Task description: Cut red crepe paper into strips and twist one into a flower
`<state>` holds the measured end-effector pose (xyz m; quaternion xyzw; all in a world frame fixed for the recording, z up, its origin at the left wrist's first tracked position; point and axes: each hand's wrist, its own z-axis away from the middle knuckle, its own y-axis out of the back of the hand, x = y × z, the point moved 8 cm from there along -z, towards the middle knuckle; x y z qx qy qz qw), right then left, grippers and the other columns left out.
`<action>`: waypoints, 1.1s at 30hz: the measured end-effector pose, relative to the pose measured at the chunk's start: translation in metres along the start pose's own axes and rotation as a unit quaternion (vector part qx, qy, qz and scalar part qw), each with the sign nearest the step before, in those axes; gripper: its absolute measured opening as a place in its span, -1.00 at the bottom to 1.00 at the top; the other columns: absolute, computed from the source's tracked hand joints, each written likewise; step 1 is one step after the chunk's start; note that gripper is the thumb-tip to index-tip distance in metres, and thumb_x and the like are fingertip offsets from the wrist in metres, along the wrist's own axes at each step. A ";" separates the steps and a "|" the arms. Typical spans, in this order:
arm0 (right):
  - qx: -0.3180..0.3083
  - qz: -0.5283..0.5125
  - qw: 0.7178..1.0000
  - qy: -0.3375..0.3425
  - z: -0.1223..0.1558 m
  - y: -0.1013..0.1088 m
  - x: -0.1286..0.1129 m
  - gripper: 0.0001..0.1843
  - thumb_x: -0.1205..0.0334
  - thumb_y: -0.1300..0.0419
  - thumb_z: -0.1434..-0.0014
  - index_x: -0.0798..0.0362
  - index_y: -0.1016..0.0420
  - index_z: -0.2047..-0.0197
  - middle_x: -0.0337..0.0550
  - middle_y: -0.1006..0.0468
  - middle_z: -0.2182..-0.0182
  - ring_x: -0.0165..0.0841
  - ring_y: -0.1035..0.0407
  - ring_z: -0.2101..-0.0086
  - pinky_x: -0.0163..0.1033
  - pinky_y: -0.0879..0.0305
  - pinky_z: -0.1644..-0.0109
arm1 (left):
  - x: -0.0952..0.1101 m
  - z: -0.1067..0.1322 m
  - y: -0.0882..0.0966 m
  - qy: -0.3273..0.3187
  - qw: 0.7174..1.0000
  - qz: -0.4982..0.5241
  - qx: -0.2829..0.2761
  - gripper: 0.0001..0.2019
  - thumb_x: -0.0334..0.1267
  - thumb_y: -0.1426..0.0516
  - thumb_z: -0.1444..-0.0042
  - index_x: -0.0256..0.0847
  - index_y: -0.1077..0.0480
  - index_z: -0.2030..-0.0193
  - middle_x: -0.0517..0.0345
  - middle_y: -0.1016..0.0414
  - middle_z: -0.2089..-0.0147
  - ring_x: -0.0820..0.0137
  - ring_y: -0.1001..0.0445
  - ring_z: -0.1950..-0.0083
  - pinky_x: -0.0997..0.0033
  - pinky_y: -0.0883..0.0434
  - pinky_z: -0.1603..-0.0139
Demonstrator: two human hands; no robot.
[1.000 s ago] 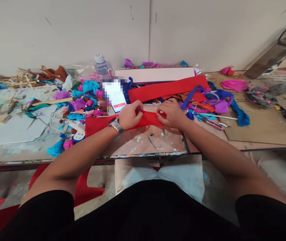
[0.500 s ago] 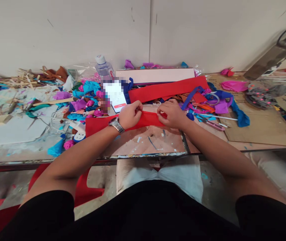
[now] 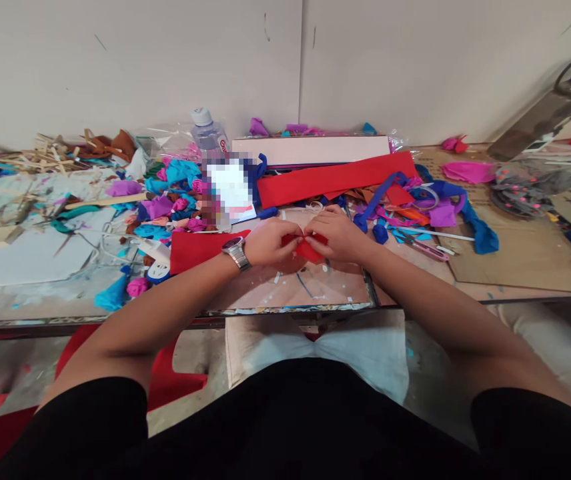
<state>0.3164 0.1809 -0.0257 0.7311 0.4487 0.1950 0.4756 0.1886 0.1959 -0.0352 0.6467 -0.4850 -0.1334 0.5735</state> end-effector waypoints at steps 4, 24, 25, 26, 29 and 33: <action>-0.001 -0.003 1.000 -0.005 0.000 -0.001 0.001 -0.82 0.18 -0.15 -0.41 0.00 -0.54 0.19 -0.11 -0.69 0.24 -0.18 -0.46 0.18 0.01 -0.10 -0.12 | 0.001 0.001 0.001 -0.001 1.000 0.000 0.008 -0.75 -0.19 -0.10 -0.30 -0.17 -0.61 0.10 0.05 -0.70 0.19 0.27 -0.59 0.20 0.26 -0.40 0.11; 0.006 0.022 0.999 -0.040 0.000 0.009 0.001 -0.78 0.15 -0.18 -0.40 -0.01 -0.66 0.13 -0.07 -0.75 0.15 -0.13 -0.50 0.13 0.09 -0.11 -0.15 | -0.009 0.003 0.013 0.087 0.996 -0.008 0.030 -0.71 -0.17 -0.09 -0.23 -0.18 -0.64 0.15 0.06 -0.68 0.29 0.30 -0.56 0.32 0.29 -0.37 0.21; 0.006 0.022 0.999 -0.035 0.000 0.008 0.000 -0.77 0.16 -0.17 -0.42 -0.01 -0.67 0.12 -0.08 -0.75 0.16 -0.14 -0.51 0.14 0.09 -0.12 -0.16 | -0.008 0.003 0.012 0.085 0.996 0.000 0.027 -0.71 -0.17 -0.10 -0.23 -0.18 -0.64 0.15 0.07 -0.69 0.28 0.31 -0.55 0.32 0.29 -0.37 0.21; 0.006 0.024 0.999 -0.030 0.000 0.006 -0.002 -0.76 0.17 -0.16 -0.43 -0.02 -0.68 0.12 -0.09 -0.75 0.17 -0.15 -0.51 0.14 0.09 -0.12 -0.18 | -0.007 0.003 0.011 0.084 0.996 0.009 0.023 -0.72 -0.16 -0.10 -0.23 -0.18 -0.64 0.16 0.08 -0.69 0.28 0.32 -0.55 0.32 0.30 -0.36 0.22; 0.008 0.033 0.999 -0.020 0.000 0.004 -0.002 -0.74 0.17 -0.15 -0.44 -0.02 -0.69 0.11 -0.09 -0.74 0.19 -0.15 -0.51 0.14 0.10 -0.13 -0.19 | -0.006 0.002 0.008 0.079 0.996 0.035 0.004 -0.71 -0.15 -0.10 -0.25 -0.19 -0.64 0.20 0.09 -0.67 0.31 0.35 -0.52 0.35 0.32 -0.34 0.24; 0.014 0.038 0.999 -0.021 0.002 0.002 0.001 -0.72 0.14 -0.13 -0.46 -0.04 -0.70 0.12 -0.09 -0.73 0.21 -0.15 -0.49 0.13 0.09 -0.16 -0.21 | -0.006 0.002 0.007 0.087 0.995 0.055 -0.012 -0.72 -0.17 -0.08 -0.23 -0.21 -0.61 0.28 0.11 -0.63 0.37 0.38 -0.45 0.39 0.33 -0.29 0.29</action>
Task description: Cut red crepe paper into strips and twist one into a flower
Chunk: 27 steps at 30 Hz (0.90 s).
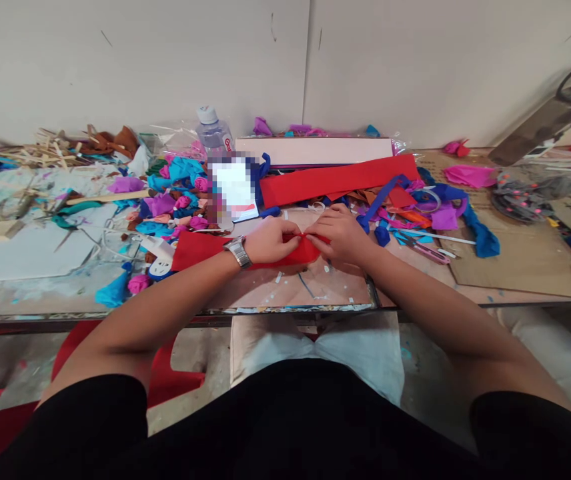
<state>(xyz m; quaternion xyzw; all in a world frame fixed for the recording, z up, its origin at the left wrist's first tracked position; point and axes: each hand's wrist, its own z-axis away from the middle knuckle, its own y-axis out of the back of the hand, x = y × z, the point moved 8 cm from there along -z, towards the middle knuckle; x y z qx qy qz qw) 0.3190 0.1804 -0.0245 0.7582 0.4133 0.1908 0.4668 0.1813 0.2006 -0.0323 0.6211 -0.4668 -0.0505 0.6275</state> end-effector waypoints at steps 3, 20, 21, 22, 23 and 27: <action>0.005 -0.001 1.000 0.002 0.000 0.000 -0.001 -0.71 0.14 -0.14 -0.46 -0.06 -0.71 0.12 -0.08 -0.73 0.22 -0.15 -0.48 0.14 0.10 -0.17 -0.23 | 0.001 -0.001 -0.001 0.002 1.000 0.017 -0.013 -0.72 -0.19 -0.08 -0.22 -0.22 -0.60 0.29 0.15 -0.58 0.41 0.41 -0.39 0.41 0.34 -0.25 0.32; 0.026 -0.004 1.000 0.003 0.000 0.002 -0.004 -0.73 0.13 -0.15 -0.47 -0.07 -0.70 0.10 -0.10 -0.74 0.21 -0.16 -0.48 0.12 0.09 -0.19 -0.21 | -0.007 -0.004 -0.011 0.020 0.996 0.073 -0.038 -0.70 -0.16 -0.04 -0.23 -0.23 -0.53 0.37 0.21 -0.46 0.47 0.43 -0.30 0.43 0.35 -0.18 0.36; 0.026 -0.005 1.000 0.002 0.000 0.002 -0.005 -0.73 0.13 -0.15 -0.47 -0.07 -0.70 0.09 -0.09 -0.74 0.20 -0.16 -0.47 0.12 0.08 -0.19 -0.21 | -0.007 -0.004 -0.011 0.023 0.996 0.077 -0.037 -0.70 -0.15 -0.04 -0.23 -0.23 -0.52 0.38 0.21 -0.45 0.48 0.43 -0.29 0.43 0.35 -0.17 0.37; 0.026 -0.008 1.000 0.002 0.000 0.002 -0.005 -0.74 0.13 -0.15 -0.47 -0.07 -0.70 0.08 -0.09 -0.74 0.19 -0.16 -0.47 0.12 0.08 -0.20 -0.20 | -0.008 -0.004 -0.011 0.026 0.996 0.083 -0.037 -0.69 -0.14 -0.04 -0.24 -0.23 -0.51 0.39 0.22 -0.43 0.48 0.43 -0.27 0.43 0.35 -0.16 0.38; 0.025 -0.011 1.000 0.002 0.000 0.002 -0.005 -0.74 0.13 -0.15 -0.47 -0.07 -0.70 0.08 -0.08 -0.74 0.17 -0.15 -0.47 0.11 0.09 -0.20 -0.20 | -0.010 -0.005 -0.011 0.029 0.995 0.090 -0.037 -0.69 -0.14 -0.04 -0.24 -0.23 -0.50 0.39 0.22 -0.41 0.49 0.43 -0.27 0.43 0.35 -0.16 0.38; 0.031 -0.012 0.999 0.012 0.000 0.003 -0.008 -0.76 0.18 -0.16 -0.46 -0.07 -0.69 0.07 -0.10 -0.74 0.16 -0.16 -0.48 0.10 0.09 -0.22 -0.20 | -0.017 -0.006 -0.014 0.047 0.989 0.136 -0.043 -0.70 -0.14 -0.05 -0.20 -0.24 -0.52 0.36 0.23 -0.43 0.46 0.43 -0.28 0.41 0.36 -0.20 0.33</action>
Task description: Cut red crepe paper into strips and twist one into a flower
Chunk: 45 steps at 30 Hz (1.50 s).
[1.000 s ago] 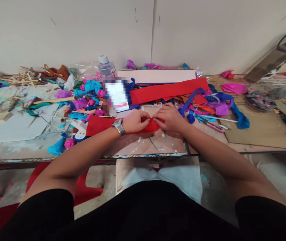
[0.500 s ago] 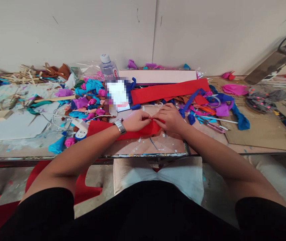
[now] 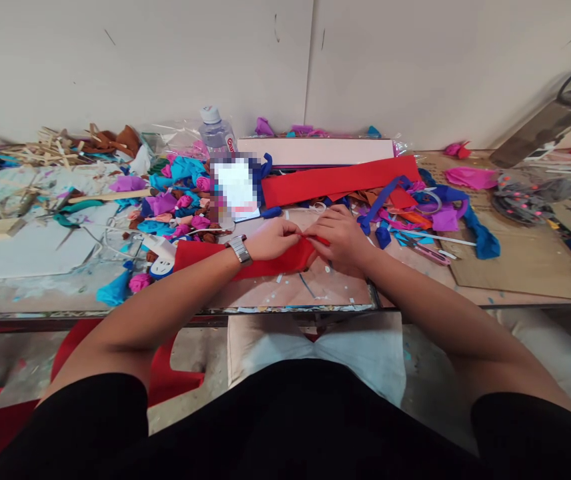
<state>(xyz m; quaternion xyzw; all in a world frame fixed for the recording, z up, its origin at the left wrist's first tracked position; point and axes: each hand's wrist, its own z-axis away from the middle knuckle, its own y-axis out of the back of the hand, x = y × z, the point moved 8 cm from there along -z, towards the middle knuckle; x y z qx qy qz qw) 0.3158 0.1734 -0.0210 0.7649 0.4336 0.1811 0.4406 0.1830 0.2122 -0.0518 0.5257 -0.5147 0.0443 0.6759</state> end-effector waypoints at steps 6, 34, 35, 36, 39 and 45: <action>0.020 0.013 0.999 0.024 0.001 0.001 -0.002 -0.78 0.20 -0.17 -0.47 -0.08 -0.68 0.07 -0.15 -0.74 0.16 -0.17 -0.49 0.10 0.10 -0.21 -0.22 | -0.006 -0.002 0.000 0.027 0.998 0.050 -0.008 -0.70 -0.16 -0.05 -0.15 -0.27 -0.57 0.30 0.18 -0.50 0.39 0.41 -0.33 0.36 0.37 -0.24 0.29; -0.002 0.022 1.000 -0.021 -0.003 -0.002 -0.002 -0.78 0.18 -0.18 -0.47 0.00 -0.67 0.13 -0.08 -0.72 0.15 -0.11 -0.43 0.06 0.07 -0.18 -0.14 | 0.011 0.005 0.008 -0.008 0.994 -0.091 0.058 -0.62 -0.07 -0.05 -0.32 -0.25 -0.57 0.35 0.17 -0.51 0.44 0.43 -0.33 0.40 0.35 -0.18 0.32; -0.001 0.021 1.000 -0.021 -0.002 -0.002 -0.002 -0.77 0.17 -0.17 -0.48 0.00 -0.66 0.12 -0.08 -0.72 0.15 -0.11 -0.43 0.06 0.07 -0.17 -0.14 | 0.011 0.005 0.008 -0.006 0.994 -0.087 0.058 -0.61 -0.06 -0.05 -0.32 -0.26 -0.56 0.35 0.17 -0.52 0.44 0.44 -0.33 0.41 0.36 -0.18 0.33; -0.001 0.019 1.000 -0.022 -0.002 -0.002 -0.001 -0.76 0.17 -0.16 -0.48 0.00 -0.67 0.11 -0.08 -0.72 0.15 -0.11 -0.43 0.06 0.07 -0.17 -0.14 | 0.010 0.005 0.008 -0.006 0.995 -0.082 0.059 -0.61 -0.05 -0.06 -0.33 -0.26 -0.56 0.35 0.17 -0.52 0.44 0.44 -0.33 0.41 0.36 -0.17 0.34; 0.000 0.018 0.999 -0.030 -0.001 -0.003 0.003 -0.76 0.13 -0.17 -0.48 -0.02 -0.67 0.09 -0.09 -0.73 0.14 -0.10 -0.43 0.05 0.08 -0.15 -0.13 | 0.009 0.004 0.009 -0.006 0.995 -0.071 0.065 -0.62 -0.06 -0.06 -0.33 -0.26 -0.56 0.34 0.17 -0.52 0.44 0.44 -0.33 0.41 0.37 -0.17 0.35; -0.004 0.005 0.999 -0.037 0.000 -0.004 0.007 -0.74 0.10 -0.17 -0.48 -0.02 -0.67 0.09 -0.08 -0.73 0.12 -0.10 -0.43 0.04 0.09 -0.14 -0.15 | 0.005 0.004 0.008 -0.001 0.995 -0.083 0.062 -0.62 -0.06 -0.05 -0.34 -0.25 -0.58 0.30 0.13 -0.58 0.39 0.41 -0.39 0.38 0.34 -0.22 0.29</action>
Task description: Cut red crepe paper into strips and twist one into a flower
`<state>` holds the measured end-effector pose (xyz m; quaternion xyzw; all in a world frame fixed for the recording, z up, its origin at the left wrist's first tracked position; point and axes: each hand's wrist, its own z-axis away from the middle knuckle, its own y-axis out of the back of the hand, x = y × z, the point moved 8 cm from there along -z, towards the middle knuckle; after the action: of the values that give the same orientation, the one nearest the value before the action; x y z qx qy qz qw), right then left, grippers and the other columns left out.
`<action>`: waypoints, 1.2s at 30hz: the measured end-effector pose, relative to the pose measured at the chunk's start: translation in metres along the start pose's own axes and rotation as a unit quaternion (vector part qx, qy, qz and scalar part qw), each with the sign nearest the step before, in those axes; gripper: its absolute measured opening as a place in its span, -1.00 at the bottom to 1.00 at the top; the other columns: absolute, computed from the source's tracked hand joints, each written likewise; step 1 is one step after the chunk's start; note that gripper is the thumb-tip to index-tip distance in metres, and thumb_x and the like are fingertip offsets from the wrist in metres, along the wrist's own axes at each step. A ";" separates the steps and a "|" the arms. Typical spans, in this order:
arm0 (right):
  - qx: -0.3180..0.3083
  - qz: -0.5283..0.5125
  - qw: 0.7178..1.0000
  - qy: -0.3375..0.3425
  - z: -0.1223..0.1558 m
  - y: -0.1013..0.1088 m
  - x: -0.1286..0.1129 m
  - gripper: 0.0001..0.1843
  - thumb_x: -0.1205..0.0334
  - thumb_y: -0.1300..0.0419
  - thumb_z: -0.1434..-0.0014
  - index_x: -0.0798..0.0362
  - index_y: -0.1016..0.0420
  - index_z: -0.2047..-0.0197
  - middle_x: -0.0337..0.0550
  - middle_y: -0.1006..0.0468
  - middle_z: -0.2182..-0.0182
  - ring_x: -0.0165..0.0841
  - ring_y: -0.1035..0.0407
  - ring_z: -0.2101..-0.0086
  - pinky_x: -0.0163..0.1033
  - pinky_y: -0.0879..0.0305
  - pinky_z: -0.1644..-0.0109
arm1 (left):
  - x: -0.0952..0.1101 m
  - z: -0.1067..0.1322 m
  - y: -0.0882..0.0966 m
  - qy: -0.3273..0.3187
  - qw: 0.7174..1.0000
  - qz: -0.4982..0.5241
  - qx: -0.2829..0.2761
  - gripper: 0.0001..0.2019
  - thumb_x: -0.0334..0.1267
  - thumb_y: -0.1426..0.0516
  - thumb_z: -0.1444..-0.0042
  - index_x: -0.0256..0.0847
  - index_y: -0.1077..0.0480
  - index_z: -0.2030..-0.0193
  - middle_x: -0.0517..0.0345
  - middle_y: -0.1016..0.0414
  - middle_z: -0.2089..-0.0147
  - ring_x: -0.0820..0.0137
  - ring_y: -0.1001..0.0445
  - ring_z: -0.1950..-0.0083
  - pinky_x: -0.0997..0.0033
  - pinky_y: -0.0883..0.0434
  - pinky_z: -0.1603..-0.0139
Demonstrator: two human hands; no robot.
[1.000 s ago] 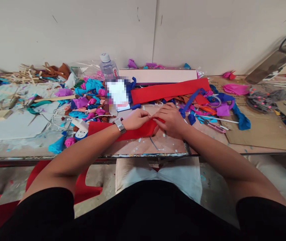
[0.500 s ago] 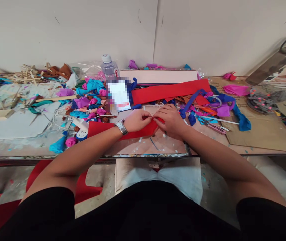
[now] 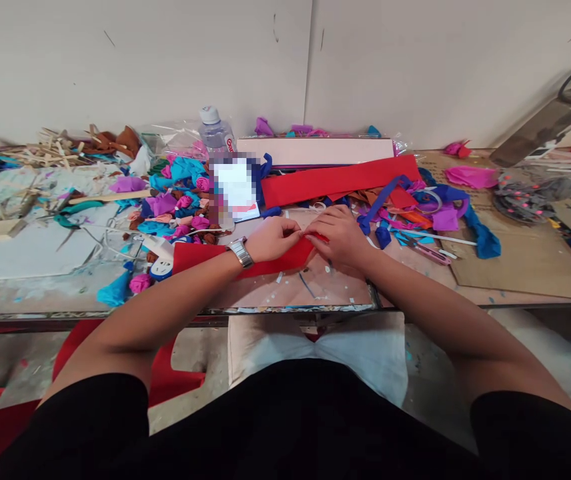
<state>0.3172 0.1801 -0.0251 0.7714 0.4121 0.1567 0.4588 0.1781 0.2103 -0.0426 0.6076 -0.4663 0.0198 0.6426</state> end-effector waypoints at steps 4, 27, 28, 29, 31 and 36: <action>-0.002 -0.009 1.000 0.000 0.000 0.001 -0.002 -0.75 0.10 -0.18 -0.47 -0.01 -0.67 0.09 -0.07 -0.73 0.12 -0.10 -0.43 0.05 0.08 -0.16 -0.15 | 0.001 0.000 -0.001 -0.004 1.000 -0.002 -0.007 -0.61 -0.04 -0.05 -0.34 -0.25 -0.57 0.29 0.12 -0.58 0.38 0.40 -0.39 0.37 0.34 -0.22 0.29; -0.024 0.007 1.000 0.009 -0.002 -0.004 -0.005 -0.82 0.19 -0.09 -0.45 0.01 -0.49 0.16 0.01 -0.61 0.17 -0.08 -0.36 0.09 0.04 -0.16 -0.11 | 0.019 0.006 0.001 -0.050 0.995 -0.090 0.016 -0.64 -0.10 -0.01 -0.44 -0.19 -0.57 0.22 0.07 -0.60 0.32 0.33 -0.43 0.31 0.33 -0.22 0.25; -0.027 0.009 1.000 0.008 -0.002 -0.004 -0.005 -0.82 0.18 -0.09 -0.45 0.01 -0.48 0.16 0.00 -0.61 0.18 -0.08 -0.36 0.09 0.04 -0.15 -0.11 | 0.019 0.006 0.001 -0.051 0.994 -0.096 0.016 -0.64 -0.09 -0.01 -0.44 -0.19 -0.57 0.22 0.06 -0.60 0.31 0.32 -0.44 0.30 0.33 -0.22 0.25; -0.028 0.011 1.000 0.007 -0.003 -0.004 -0.004 -0.82 0.17 -0.09 -0.45 0.01 -0.47 0.17 0.00 -0.61 0.18 -0.09 -0.36 0.10 0.03 -0.15 -0.11 | 0.019 0.006 0.001 -0.053 0.993 -0.101 0.018 -0.64 -0.09 -0.01 -0.45 -0.19 -0.57 0.21 0.05 -0.61 0.31 0.32 -0.45 0.30 0.33 -0.22 0.25; -0.027 0.011 1.000 0.006 -0.003 -0.004 -0.003 -0.83 0.16 -0.11 -0.44 0.01 -0.47 0.17 -0.01 -0.61 0.19 -0.09 -0.36 0.10 0.03 -0.14 -0.10 | 0.019 0.006 0.001 -0.055 0.992 -0.108 0.022 -0.64 -0.10 -0.01 -0.45 -0.19 -0.57 0.20 0.05 -0.62 0.30 0.31 -0.46 0.29 0.32 -0.22 0.25; -0.027 0.003 1.000 0.002 -0.003 -0.002 -0.001 -0.84 0.17 -0.13 -0.42 0.00 -0.49 0.18 -0.02 -0.63 0.19 -0.08 -0.37 0.08 0.04 -0.12 -0.10 | 0.017 0.006 0.001 -0.045 0.995 -0.093 0.015 -0.69 -0.14 -0.05 -0.40 -0.18 -0.59 0.18 0.07 -0.66 0.27 0.33 -0.48 0.30 0.32 -0.27 0.23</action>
<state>0.3135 0.1814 -0.0255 0.7597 0.4058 0.1707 0.4785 0.1836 0.1960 -0.0320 0.6583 -0.4357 -0.0602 0.6108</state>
